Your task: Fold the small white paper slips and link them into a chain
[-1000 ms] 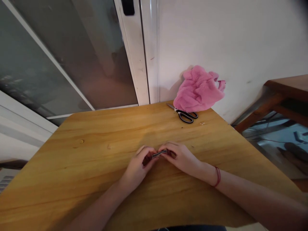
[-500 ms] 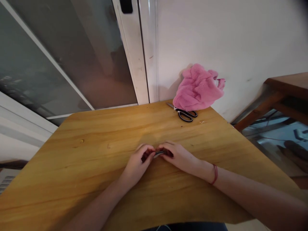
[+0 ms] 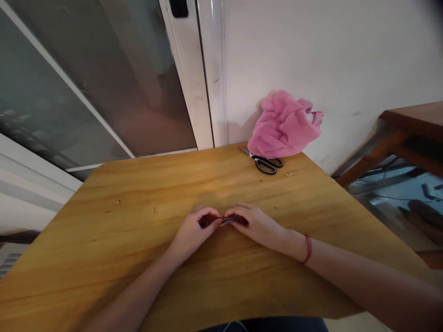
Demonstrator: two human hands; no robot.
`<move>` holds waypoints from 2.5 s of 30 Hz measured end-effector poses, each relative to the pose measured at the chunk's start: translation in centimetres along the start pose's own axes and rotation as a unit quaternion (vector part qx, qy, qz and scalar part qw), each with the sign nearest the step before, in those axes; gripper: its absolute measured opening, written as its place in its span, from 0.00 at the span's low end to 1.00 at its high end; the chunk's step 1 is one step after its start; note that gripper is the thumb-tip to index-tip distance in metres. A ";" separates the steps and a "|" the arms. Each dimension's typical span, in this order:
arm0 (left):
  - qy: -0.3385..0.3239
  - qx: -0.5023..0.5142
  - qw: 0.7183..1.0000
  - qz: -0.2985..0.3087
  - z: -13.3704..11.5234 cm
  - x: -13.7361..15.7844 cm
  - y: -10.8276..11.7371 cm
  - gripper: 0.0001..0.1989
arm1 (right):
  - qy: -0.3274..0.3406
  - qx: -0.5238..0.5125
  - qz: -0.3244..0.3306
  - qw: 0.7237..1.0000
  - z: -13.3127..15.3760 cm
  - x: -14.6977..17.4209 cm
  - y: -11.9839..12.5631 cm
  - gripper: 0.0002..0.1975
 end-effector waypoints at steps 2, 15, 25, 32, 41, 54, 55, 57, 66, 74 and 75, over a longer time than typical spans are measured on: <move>-0.001 -0.005 1.000 0.001 0.0 0.0 0.0 0.06 | -0.001 0.003 0.003 1.000 0.0 0.0 0.0 0.11; -0.038 -0.047 0.998 -0.008 -0.6 0.0 0.5 0.05 | 0.007 0.013 0.004 1.000 0.0 0.0 -0.1 0.09; -0.235 -0.115 0.962 -0.073 -4.1 1.5 1.2 0.04 | 0.001 0.021 0.007 1.000 -0.1 0.1 -0.1 0.08; -0.197 -0.083 0.969 -0.120 -4.3 1.2 2.8 0.03 | -0.004 0.025 0.004 1.000 0.0 0.0 0.0 0.08; -0.153 -0.062 0.970 -0.181 -3.3 0.9 4.3 0.02 | 0.001 0.001 -0.004 1.000 -0.1 0.1 0.0 0.08; -0.120 -0.124 0.982 -0.075 -1.8 0.6 1.2 0.03 | -0.069 0.009 -0.019 0.997 -1.9 0.5 -0.1 0.11; -0.120 -0.121 0.983 -0.068 -1.8 0.6 1.1 0.03 | -0.079 0.008 -0.023 0.997 -2.1 0.5 0.0 0.12; -0.111 -0.114 0.986 -0.053 -1.7 0.7 0.8 0.04 | -0.085 0.009 -0.024 0.996 -2.2 0.5 0.0 0.13; -0.080 -0.090 0.993 -0.023 -1.5 0.6 0.9 0.11 | -0.022 0.075 0.020 0.997 -1.0 0.1 -0.5 0.04; -0.095 -0.080 0.992 0.035 -1.9 1.1 -0.5 0.12 | -0.004 0.096 0.026 0.995 -0.7 0.0 -0.5 0.03; -0.093 -0.078 0.992 0.030 -1.9 1.1 -0.4 0.11 | -0.005 0.096 0.026 0.995 -0.7 0.0 -0.4 0.03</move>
Point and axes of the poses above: each hand's wrist, its own x-axis away from the middle knuckle, its own y-axis out of the back of the hand, z = x × y, the point moved 10 cm from there along -x, towards the middle knuckle, and after that the axes turned 11 degrees about -z, right-handed, at the moved point
